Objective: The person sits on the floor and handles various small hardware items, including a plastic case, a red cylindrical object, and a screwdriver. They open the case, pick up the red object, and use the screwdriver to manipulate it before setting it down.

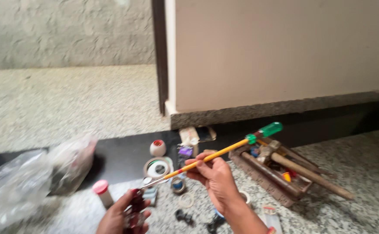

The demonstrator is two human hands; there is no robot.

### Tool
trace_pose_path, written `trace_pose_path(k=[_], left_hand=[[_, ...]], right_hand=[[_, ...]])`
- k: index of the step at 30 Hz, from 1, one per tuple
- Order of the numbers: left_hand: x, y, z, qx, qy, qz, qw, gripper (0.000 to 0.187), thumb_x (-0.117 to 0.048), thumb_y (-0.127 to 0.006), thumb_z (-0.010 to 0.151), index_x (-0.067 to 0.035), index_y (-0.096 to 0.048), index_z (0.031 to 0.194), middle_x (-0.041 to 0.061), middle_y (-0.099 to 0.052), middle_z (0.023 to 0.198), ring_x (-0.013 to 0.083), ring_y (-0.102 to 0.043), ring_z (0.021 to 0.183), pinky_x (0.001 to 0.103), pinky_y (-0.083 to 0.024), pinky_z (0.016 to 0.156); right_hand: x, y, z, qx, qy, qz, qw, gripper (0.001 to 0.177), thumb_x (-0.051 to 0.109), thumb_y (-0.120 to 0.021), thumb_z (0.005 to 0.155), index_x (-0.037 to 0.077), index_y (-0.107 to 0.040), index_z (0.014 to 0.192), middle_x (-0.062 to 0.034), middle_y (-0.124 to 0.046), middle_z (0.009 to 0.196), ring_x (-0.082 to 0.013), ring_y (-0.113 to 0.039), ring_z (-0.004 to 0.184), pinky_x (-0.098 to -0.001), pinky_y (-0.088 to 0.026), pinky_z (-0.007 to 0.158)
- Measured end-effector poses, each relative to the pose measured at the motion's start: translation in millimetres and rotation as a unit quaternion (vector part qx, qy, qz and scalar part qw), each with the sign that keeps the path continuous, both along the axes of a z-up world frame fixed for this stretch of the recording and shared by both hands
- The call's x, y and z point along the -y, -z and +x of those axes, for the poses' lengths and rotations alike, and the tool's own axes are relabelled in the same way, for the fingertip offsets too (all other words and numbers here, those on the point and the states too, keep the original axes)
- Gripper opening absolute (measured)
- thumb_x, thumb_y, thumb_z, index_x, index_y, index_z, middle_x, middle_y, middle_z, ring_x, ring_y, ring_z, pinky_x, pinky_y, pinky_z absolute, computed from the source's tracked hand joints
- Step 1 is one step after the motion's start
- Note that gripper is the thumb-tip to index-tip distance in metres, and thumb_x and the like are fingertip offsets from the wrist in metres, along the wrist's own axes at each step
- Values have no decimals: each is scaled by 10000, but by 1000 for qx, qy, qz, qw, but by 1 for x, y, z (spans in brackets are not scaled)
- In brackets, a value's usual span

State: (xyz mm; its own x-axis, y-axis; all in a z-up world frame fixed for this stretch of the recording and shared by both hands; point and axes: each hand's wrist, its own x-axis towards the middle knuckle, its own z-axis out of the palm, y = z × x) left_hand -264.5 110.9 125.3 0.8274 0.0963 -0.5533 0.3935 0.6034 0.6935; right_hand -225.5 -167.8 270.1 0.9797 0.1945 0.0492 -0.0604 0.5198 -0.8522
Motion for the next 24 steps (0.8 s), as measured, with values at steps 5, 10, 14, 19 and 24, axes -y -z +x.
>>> trace_pose_path(k=[5, 10, 14, 19, 24], left_hand=[[16, -3, -16, 25, -15, -107, 994, 395, -450, -540, 944, -151, -670, 1166, 92, -766, 971, 217, -680, 733, 411, -537, 519], [17, 8, -22, 35, -10, -139, 990, 364, -431, -543, 952, -178, -665, 1184, 62, -753, 999, 202, -686, 770, 414, -575, 559], [19, 5, -18, 63, -9, -135, 989, 364, -410, -552, 960, -190, -635, 1238, 36, -728, 1021, 178, -667, 811, 409, -590, 602], [27, 0, -12, 50, -39, -93, 994, 325, -299, -602, 953, -188, -597, 1258, 31, -730, 1058, 166, -643, 880, 408, -589, 693], [31, 3, -7, 186, -64, 34, 980, 433, -14, -677, 859, -110, -593, 1272, 57, -720, 1056, 144, -674, 961, 311, -550, 830]], right_hand=[[-15, 20, -11, 53, 38, -63, 996, 82, 40, -585, 956, 6, -576, 1030, -210, -743, 1040, -293, -750, 964, -411, -627, 886], [-32, 40, -15, 58, 65, -118, 989, 83, 30, -597, 942, 14, -586, 1023, -198, -750, 1008, -286, -758, 944, -426, -632, 880], [-42, 45, -8, 82, 70, -149, 983, 81, 32, -586, 953, 7, -588, 1031, -203, -755, 1011, -284, -755, 944, -428, -627, 890], [-37, 48, -5, 52, 94, -187, 977, 81, 32, -564, 949, 19, -577, 1028, -229, -759, 1016, -294, -757, 976, -436, -596, 912], [-27, 56, 2, 33, 77, -120, 989, 84, 33, -549, 956, 16, -565, 1037, -258, -739, 1046, -327, -733, 994, -443, -603, 927]])
